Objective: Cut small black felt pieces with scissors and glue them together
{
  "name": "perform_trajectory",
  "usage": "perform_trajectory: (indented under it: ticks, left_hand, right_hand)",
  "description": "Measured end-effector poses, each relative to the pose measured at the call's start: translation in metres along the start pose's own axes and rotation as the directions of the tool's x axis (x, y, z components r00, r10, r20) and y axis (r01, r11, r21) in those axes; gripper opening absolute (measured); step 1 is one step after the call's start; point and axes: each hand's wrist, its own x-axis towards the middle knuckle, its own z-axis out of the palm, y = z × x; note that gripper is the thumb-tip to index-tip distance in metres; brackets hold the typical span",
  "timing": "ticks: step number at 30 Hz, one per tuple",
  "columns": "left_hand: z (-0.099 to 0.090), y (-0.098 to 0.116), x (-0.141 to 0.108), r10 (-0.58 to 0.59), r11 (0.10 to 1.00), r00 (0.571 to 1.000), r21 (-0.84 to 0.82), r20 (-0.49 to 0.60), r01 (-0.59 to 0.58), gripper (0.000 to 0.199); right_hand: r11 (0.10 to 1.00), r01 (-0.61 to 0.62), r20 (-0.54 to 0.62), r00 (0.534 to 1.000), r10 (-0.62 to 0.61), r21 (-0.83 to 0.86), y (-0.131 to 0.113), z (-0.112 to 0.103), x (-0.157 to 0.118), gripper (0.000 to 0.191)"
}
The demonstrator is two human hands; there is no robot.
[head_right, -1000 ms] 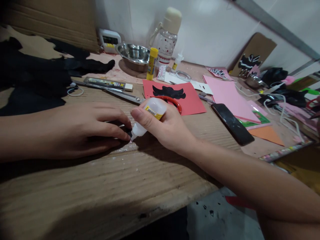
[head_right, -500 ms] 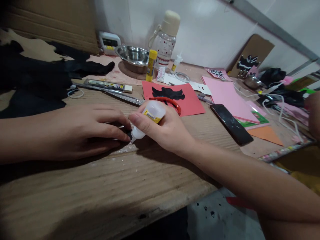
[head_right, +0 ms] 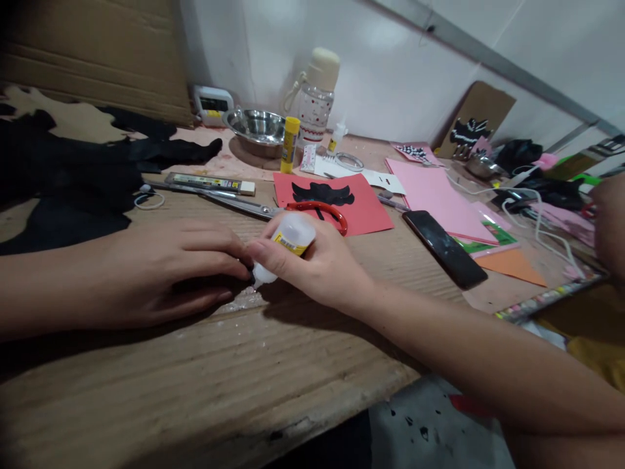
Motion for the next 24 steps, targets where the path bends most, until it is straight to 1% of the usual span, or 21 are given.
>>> perform_trajectory:
  ticks: [5, 8, 11, 13, 17, 22, 24]
  left_hand:
    - [0.0000, -0.0001, 0.0009, 0.004, 1.000, 1.000, -0.021, 0.002, -0.004, 0.021]
    - [0.0001, -0.0011, -0.0001, 0.015, 1.000, 1.000, -0.023, 0.010, -0.015, 0.021]
    - [0.0001, -0.0016, -0.0010, 0.010, 1.000, 1.000, -0.030, 0.016, -0.009, 0.021]
    - [-0.0004, -0.0010, -0.0008, 0.008, 1.000, 1.000, -0.028, 0.011, -0.007, 0.021]
    - [-0.0023, 0.0013, 0.0008, 0.002, 1.000, 1.000, -0.024, 0.013, -0.001, 0.021]
    - [-0.0045, 0.0026, 0.0023, -0.009, 0.999, 0.999, -0.033, 0.045, 0.011, 0.021]
    - [-0.0045, 0.0025, 0.0025, -0.010, 0.999, 0.999, -0.033, 0.047, 0.012, 0.022]
  right_hand:
    - [0.998, -0.006, -0.033, 0.999, 0.008, 0.056, 0.0018, 0.0008, -0.0014, 0.041]
    - [0.997, -0.009, -0.016, 1.000, 0.010, 0.072, 0.0030, 0.0015, -0.0013, 0.039]
    - [0.997, 0.013, 0.006, 1.000, -0.014, 0.079, 0.0034, 0.0014, -0.0005, 0.036]
    - [0.997, 0.016, 0.006, 1.000, -0.016, 0.070, 0.0026, 0.0007, -0.0002, 0.036]
    - [0.999, -0.016, 0.005, 1.000, 0.016, 0.028, -0.0003, 0.0000, -0.0004, 0.037]
    - [0.999, 0.009, -0.002, 1.000, -0.009, 0.033, -0.0007, 0.0013, -0.0014, 0.042]
    - [0.999, 0.021, -0.034, 0.999, -0.020, 0.031, 0.0000, -0.0011, -0.0022, 0.045]
